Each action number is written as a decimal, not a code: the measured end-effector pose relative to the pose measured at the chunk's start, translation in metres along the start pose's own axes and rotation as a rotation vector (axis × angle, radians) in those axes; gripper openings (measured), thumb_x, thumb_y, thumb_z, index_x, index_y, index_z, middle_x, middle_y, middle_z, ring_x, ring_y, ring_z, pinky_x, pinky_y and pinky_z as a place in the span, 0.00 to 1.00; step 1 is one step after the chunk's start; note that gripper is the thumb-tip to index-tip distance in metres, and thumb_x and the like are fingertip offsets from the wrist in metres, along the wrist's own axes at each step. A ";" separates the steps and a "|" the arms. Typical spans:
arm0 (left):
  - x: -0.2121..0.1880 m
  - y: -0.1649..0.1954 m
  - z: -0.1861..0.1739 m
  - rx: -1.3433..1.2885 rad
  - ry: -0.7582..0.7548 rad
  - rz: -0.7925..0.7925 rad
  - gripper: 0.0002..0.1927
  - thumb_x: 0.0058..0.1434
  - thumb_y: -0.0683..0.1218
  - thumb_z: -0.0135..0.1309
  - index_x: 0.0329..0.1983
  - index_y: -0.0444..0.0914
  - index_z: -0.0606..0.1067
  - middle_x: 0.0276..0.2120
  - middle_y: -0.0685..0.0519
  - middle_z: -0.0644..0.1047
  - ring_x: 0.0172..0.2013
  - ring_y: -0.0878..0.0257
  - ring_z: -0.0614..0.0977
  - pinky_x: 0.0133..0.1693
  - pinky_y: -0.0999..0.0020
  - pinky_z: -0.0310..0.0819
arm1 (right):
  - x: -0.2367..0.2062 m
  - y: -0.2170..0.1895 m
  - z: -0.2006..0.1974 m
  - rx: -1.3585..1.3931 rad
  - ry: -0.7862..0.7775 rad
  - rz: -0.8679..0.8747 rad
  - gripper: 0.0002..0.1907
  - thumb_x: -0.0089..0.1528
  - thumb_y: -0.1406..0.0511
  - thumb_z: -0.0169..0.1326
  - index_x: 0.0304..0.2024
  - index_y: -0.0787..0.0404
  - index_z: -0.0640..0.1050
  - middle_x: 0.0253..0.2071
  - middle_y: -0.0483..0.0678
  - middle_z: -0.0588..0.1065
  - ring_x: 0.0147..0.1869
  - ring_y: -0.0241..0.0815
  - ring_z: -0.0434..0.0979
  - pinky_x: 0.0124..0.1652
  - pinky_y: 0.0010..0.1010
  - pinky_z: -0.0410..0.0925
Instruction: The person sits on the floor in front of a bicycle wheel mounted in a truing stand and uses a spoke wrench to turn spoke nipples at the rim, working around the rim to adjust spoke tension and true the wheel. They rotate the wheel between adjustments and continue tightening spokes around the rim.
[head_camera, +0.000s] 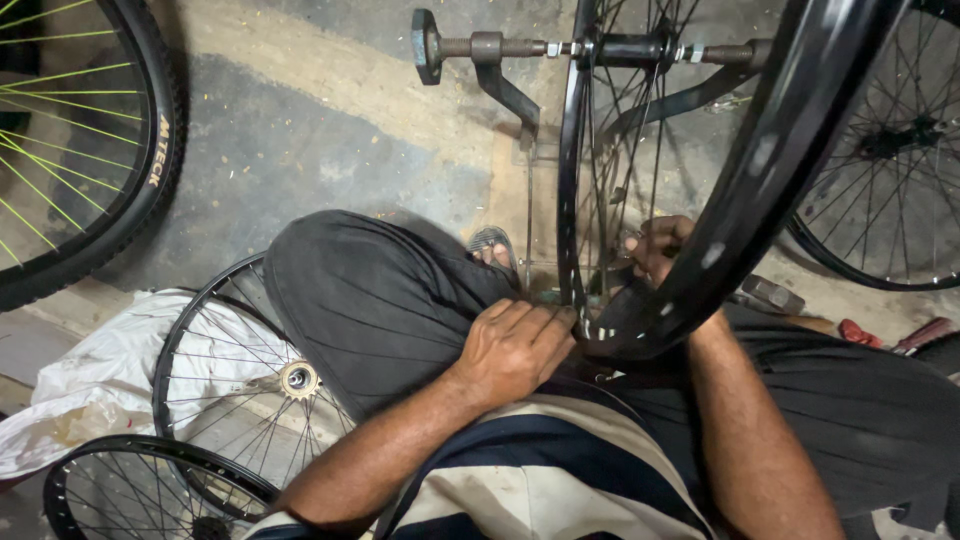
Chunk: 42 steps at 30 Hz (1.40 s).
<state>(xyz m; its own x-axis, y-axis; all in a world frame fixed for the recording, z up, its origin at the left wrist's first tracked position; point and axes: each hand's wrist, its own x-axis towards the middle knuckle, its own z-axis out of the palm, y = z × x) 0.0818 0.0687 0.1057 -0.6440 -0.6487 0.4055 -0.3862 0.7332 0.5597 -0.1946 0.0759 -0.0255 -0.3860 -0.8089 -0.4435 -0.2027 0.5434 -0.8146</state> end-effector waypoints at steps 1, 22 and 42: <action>0.006 0.002 -0.007 -0.007 0.009 0.007 0.16 0.57 0.46 0.66 0.46 0.34 0.79 0.35 0.49 0.79 0.34 0.56 0.79 0.37 0.60 0.72 | 0.001 0.002 0.000 0.014 0.002 -0.017 0.16 0.61 0.68 0.64 0.49 0.64 0.74 0.34 0.46 0.76 0.34 0.38 0.77 0.34 0.29 0.72; -0.008 -0.054 0.018 -0.065 0.048 -0.415 0.11 0.60 0.47 0.58 0.43 0.36 0.77 0.38 0.41 0.79 0.41 0.41 0.80 0.43 0.50 0.75 | -0.001 0.006 -0.004 0.057 -0.012 -0.153 0.17 0.61 0.67 0.64 0.50 0.66 0.74 0.36 0.47 0.76 0.37 0.37 0.76 0.37 0.29 0.71; -0.006 -0.107 0.044 -0.019 -0.462 -0.431 0.20 0.52 0.40 0.54 0.50 0.40 0.79 0.36 0.38 0.82 0.40 0.40 0.83 0.38 0.47 0.77 | -0.001 0.003 0.001 0.157 -0.020 -0.074 0.16 0.62 0.68 0.63 0.50 0.64 0.74 0.34 0.46 0.74 0.31 0.37 0.73 0.30 0.28 0.68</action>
<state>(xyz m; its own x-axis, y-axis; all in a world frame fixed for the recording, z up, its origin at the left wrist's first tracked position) 0.0983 0.0030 0.0117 -0.6534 -0.7269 -0.2113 -0.6656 0.4188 0.6178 -0.1940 0.0787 -0.0280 -0.3569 -0.8504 -0.3865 -0.0865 0.4421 -0.8928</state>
